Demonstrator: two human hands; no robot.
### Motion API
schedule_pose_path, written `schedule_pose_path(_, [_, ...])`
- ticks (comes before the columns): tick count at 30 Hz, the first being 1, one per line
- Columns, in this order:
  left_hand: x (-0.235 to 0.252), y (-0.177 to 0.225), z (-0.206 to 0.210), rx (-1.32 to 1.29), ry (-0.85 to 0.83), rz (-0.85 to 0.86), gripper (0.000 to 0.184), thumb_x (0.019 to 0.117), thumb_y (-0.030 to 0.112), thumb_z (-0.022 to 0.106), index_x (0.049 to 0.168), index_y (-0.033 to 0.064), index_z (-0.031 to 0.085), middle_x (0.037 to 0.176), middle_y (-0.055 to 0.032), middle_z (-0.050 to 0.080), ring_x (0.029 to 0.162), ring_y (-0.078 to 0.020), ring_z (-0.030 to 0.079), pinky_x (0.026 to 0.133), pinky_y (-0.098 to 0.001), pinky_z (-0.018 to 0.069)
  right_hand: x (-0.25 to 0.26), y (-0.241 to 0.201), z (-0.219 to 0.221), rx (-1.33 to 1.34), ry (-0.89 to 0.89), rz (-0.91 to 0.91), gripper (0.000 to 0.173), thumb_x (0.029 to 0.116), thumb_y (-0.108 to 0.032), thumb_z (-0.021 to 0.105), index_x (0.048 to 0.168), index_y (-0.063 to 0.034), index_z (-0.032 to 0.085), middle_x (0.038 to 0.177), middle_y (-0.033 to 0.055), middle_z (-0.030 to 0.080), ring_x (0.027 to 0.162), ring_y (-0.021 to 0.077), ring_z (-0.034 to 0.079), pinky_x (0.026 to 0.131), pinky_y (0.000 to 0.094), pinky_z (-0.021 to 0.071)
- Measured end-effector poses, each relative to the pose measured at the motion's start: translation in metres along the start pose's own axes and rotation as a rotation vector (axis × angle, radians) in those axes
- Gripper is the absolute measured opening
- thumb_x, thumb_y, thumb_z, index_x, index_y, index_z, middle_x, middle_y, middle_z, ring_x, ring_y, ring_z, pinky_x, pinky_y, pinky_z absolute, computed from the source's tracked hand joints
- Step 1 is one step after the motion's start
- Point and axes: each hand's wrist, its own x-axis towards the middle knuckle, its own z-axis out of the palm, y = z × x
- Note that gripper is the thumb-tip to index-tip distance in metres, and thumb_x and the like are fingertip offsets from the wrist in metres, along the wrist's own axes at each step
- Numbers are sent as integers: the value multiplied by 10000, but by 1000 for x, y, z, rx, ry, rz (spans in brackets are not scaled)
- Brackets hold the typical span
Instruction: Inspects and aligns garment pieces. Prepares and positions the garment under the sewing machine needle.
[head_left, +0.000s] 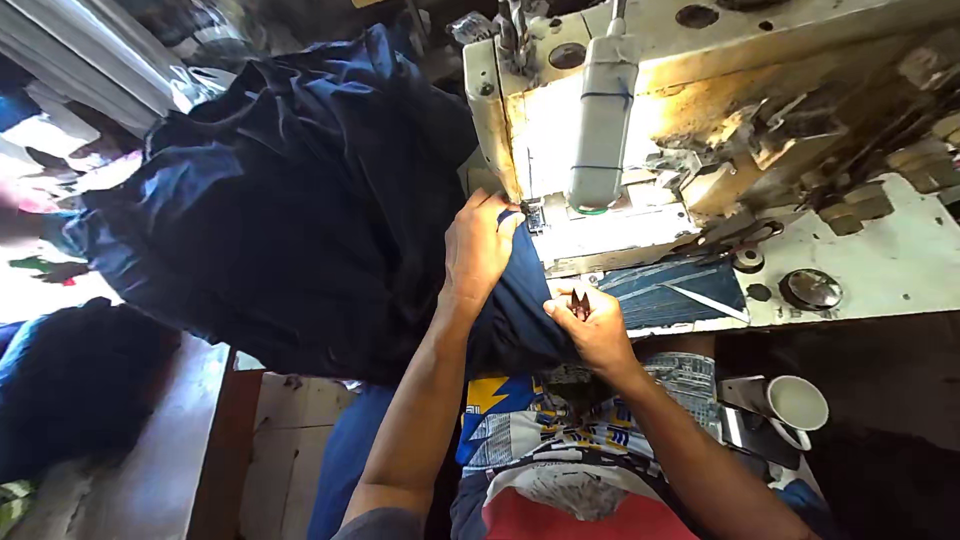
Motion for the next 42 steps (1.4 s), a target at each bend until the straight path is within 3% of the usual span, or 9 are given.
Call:
schedule_pose_path(3, [8, 4, -3, -16, -14, -38, 170, 951, 204, 706, 1092, 122, 756, 1138, -101, 704, 1028, -263, 688, 873, -517, 557, -1, -7, 1, 64, 24, -53, 331, 888, -58, 737, 1210, -35, 661, 797, 5, 678, 644, 72, 591, 581, 221, 508])
schedule_pose_path(13, [39, -6, 9, -78, -29, 30, 348, 868, 179, 729, 1173, 15, 689, 1196, -171, 695, 1190, -294, 633, 1026, -513, 478, 22, -10, 7, 176, 87, -59, 235, 869, -31, 741, 1101, -53, 769, 721, 37, 681, 563, 95, 554, 514, 251, 469])
schedule_pose_path(19, [41, -5, 16, -31, 4, -4, 207, 881, 216, 717, 1050, 101, 745, 1132, -112, 717, 1096, -285, 677, 907, -546, 555, 16, -3, 10, 62, 66, -136, 170, 936, -49, 696, 1090, -31, 766, 957, 66, 760, 785, 123, 697, 700, 281, 595])
schedule_pose_path(22, [12, 7, 12, 19, 134, -22, 273, 891, 177, 725, 1162, 151, 743, 1192, -109, 676, 1095, -269, 663, 892, -472, 587, -2, -2, 10, -27, -69, -141, 201, 971, -97, 675, 1137, -16, 754, 1102, 76, 765, 945, 139, 735, 822, 293, 626])
schedule_pose_path(26, [-67, -12, 16, -14, 437, 84, 366, 912, 343, 770, 1234, 174, 730, 1287, -59, 640, 1217, -221, 588, 1012, -417, 522, -27, 6, 6, -56, -237, -117, 203, 934, -73, 689, 1112, 14, 736, 1037, 50, 772, 863, 102, 738, 789, 273, 634])
schedule_pose_path(31, [-156, -65, -12, 22, 244, -174, 593, 818, 48, 780, 1382, 156, 632, 1320, -146, 626, 1136, -256, 666, 918, -422, 601, -25, -3, -23, -261, -44, -273, 211, 985, -50, 608, 1110, 103, 682, 1064, 118, 719, 934, 49, 676, 852, 218, 567])
schedule_pose_path(34, [-163, -75, -56, -171, 177, -265, 502, 878, 113, 764, 1359, 117, 622, 1155, -98, 663, 985, -190, 667, 857, -349, 591, -12, -20, -32, -255, 140, -301, 249, 1041, -84, 535, 1177, 91, 648, 1039, 64, 686, 753, -10, 608, 683, 179, 536])
schedule_pose_path(38, [-141, -35, -94, -736, 110, -88, 461, 896, 32, 746, 1333, 8, 603, 1225, -109, 672, 1115, -180, 657, 971, -365, 577, -7, -33, -16, 46, -228, -398, 265, 1071, -108, 506, 1243, 33, 650, 1133, 62, 733, 813, 100, 707, 680, 260, 602])
schedule_pose_path(42, [-112, 20, -92, -1085, 209, 100, 410, 901, -52, 655, 1300, -111, 579, 1285, -206, 631, 1202, -226, 614, 1062, -384, 512, -25, -35, 23, 172, -570, -376, 512, 917, -415, 766, 1381, -233, 649, 1296, -58, 697, 1135, 138, 685, 989, 340, 584])
